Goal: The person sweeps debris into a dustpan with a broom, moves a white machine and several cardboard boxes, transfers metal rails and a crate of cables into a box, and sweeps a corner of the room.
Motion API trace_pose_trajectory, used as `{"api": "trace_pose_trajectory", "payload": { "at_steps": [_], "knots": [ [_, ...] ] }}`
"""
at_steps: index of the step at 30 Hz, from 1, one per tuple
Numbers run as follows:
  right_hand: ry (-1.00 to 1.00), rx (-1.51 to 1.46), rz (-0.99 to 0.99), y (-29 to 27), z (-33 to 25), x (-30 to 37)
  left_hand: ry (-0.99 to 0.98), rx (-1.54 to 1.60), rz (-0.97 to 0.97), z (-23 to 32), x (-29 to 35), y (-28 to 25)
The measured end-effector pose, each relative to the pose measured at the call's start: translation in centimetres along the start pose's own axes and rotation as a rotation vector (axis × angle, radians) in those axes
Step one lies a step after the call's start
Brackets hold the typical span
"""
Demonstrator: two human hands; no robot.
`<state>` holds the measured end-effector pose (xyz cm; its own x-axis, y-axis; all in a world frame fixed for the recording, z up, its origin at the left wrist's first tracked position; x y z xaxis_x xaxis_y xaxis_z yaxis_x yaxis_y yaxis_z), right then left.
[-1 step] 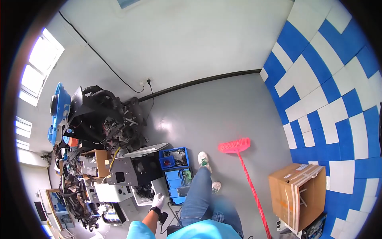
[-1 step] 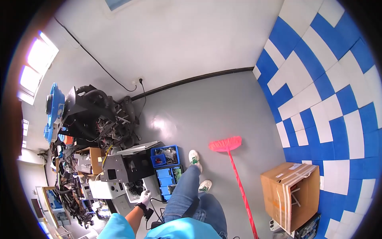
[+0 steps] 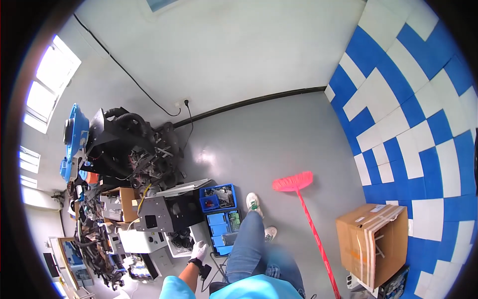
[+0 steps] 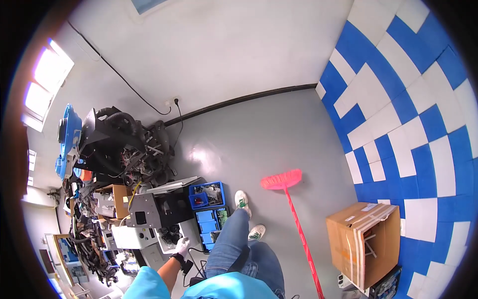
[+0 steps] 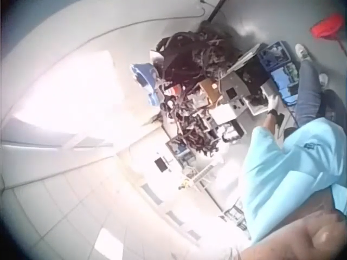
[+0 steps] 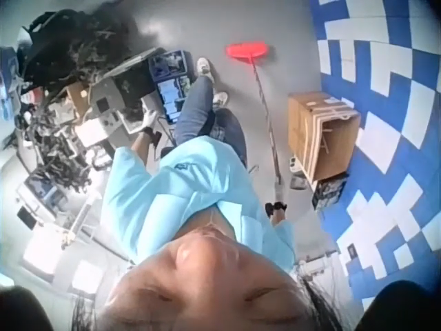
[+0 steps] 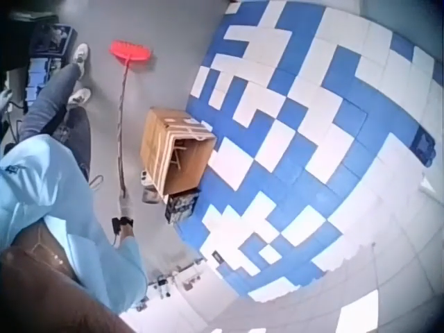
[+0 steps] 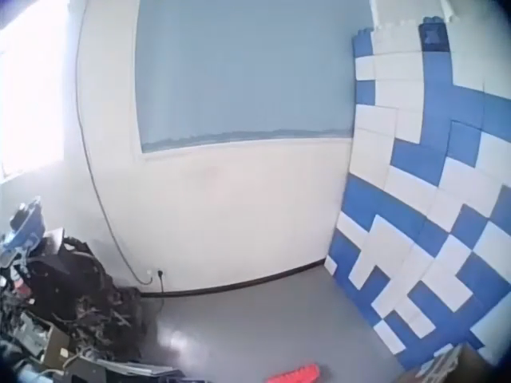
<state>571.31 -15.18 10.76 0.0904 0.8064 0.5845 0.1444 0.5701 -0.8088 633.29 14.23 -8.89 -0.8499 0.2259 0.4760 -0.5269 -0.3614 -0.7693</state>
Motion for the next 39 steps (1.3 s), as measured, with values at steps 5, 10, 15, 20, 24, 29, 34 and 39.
{"api": "trace_pose_trajectory", "payload": {
  "at_steps": [5, 10, 15, 20, 24, 29, 34, 39],
  "knots": [
    [-0.207, -0.122, 0.05, 0.7, -6.4, -1.4, 0.059, 0.066, -0.027, 0.9, 0.9, -1.5],
    [-0.349, 0.017, -0.019, 3.7, -23.0, -9.8, -0.065, 0.315, -0.011, 1.2, 4.3, -4.0],
    [-0.56, -0.315, -0.152, 7.4, -41.2, -14.2, -0.216, 0.317, 0.032, -10.6, 8.4, -9.2],
    [-0.513, -0.301, -0.079, 10.3, -37.9, -19.0, -0.364, 0.202, 0.049, -13.0, 10.3, -9.9],
    [-0.35, -0.439, -0.065, 10.1, -20.3, -15.2, -0.411, 0.341, 0.064, -8.9, 8.9, -11.1],
    [-0.054, -0.071, -0.019, 7.2, 1.7, -3.7, 0.208, 0.062, -0.05, 7.2, 3.1, -9.5],
    [0.0, -0.092, 0.174, 3.8, 10.2, 6.6, 0.23, 0.198, 0.011, 11.7, -2.2, -6.3],
    [0.094, -0.013, 0.105, 5.0, 14.7, 9.5, 0.342, 0.222, -0.049, 15.6, -3.3, -3.0]
  ]
}}
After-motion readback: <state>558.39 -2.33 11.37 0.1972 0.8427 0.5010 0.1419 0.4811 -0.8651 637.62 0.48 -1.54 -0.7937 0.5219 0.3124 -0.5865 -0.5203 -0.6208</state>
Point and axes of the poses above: each hand's wrist, its own x-axis away from the middle knuckle, its own y-axis out of the palm, z = x × y, the point moved 6 cm from there along -x, towards the middle knuckle, and after that the axes turned 11 degrees about z, right-handed, at the moved point
